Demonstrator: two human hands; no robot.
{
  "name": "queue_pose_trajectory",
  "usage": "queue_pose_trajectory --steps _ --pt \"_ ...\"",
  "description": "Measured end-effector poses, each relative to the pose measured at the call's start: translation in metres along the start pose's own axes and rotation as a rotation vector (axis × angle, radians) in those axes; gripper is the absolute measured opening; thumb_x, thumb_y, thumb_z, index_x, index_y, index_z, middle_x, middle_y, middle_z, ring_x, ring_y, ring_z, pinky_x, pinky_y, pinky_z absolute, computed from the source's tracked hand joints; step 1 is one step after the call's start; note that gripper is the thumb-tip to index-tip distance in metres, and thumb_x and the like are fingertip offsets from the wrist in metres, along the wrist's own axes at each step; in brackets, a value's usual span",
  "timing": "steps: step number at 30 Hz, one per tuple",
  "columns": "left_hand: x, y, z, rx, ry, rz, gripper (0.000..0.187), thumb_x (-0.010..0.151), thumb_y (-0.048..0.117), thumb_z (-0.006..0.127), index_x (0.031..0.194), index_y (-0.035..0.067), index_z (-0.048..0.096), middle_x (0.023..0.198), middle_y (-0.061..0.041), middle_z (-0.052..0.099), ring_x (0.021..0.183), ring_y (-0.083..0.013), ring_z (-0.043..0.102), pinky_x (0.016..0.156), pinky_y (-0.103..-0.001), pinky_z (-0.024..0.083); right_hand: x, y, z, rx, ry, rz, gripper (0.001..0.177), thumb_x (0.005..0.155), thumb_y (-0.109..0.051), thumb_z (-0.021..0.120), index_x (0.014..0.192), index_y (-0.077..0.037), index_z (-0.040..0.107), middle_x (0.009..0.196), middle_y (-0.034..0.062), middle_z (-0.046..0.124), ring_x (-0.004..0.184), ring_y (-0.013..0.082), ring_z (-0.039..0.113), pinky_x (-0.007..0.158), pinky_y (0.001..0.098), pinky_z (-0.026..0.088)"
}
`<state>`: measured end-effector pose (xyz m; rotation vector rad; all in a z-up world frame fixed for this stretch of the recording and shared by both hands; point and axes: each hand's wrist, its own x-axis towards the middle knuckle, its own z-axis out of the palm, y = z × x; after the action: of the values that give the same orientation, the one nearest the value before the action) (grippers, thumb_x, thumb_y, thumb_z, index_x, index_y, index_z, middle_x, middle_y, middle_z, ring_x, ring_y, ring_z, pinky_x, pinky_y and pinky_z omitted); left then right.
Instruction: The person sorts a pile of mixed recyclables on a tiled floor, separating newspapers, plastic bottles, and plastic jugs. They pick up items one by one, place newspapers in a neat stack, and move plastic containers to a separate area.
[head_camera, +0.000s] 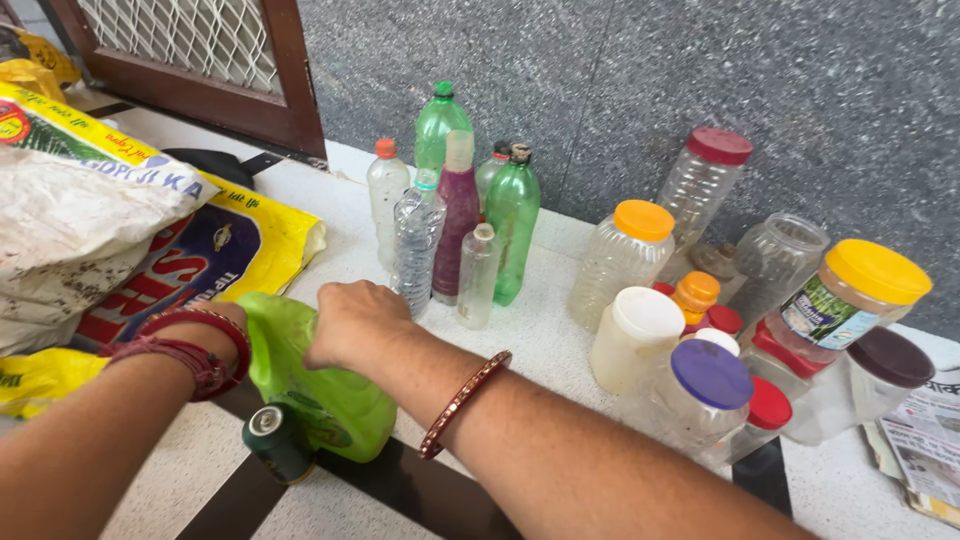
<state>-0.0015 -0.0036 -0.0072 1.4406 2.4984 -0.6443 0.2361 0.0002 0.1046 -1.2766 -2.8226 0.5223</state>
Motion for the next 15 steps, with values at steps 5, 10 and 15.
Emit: queue_pose_trajectory --steps 5,10,15 --pt "-0.023 0.007 0.034 -0.174 -0.352 0.101 0.050 0.081 0.032 0.082 0.126 0.012 0.076 0.128 -0.016 0.074 0.117 -0.0300 0.073 0.097 -0.042 0.060 0.002 0.005 0.009 0.009 0.058 -0.030 0.057 0.069 -0.040 0.084 0.115 -0.011 0.069 0.113 0.0157 0.075 0.108 0.0326 0.071 0.095 0.0426 0.057" --pt "-0.051 0.037 0.055 -0.185 -0.334 0.078 0.057 0.077 0.036 0.085 0.128 0.012 0.075 0.129 -0.015 0.074 0.118 -0.0301 0.072 0.098 -0.042 0.059 -0.001 -0.001 0.008 0.036 0.051 -0.012 0.059 0.070 -0.042 0.085 0.117 -0.012 0.068 0.113 0.0149 0.074 0.108 0.0323 0.071 0.096 0.0419 0.056" --pt "-0.061 0.044 0.061 -0.181 -0.234 -0.014 0.066 0.072 0.041 0.089 0.129 0.012 0.073 0.130 -0.015 0.073 0.118 -0.0303 0.072 0.098 -0.043 0.059 -0.006 -0.008 0.008 0.021 0.040 -0.017 0.059 0.072 -0.044 0.084 0.117 -0.010 0.068 0.110 0.0156 0.075 0.105 0.0311 0.073 0.093 0.0411 0.058"
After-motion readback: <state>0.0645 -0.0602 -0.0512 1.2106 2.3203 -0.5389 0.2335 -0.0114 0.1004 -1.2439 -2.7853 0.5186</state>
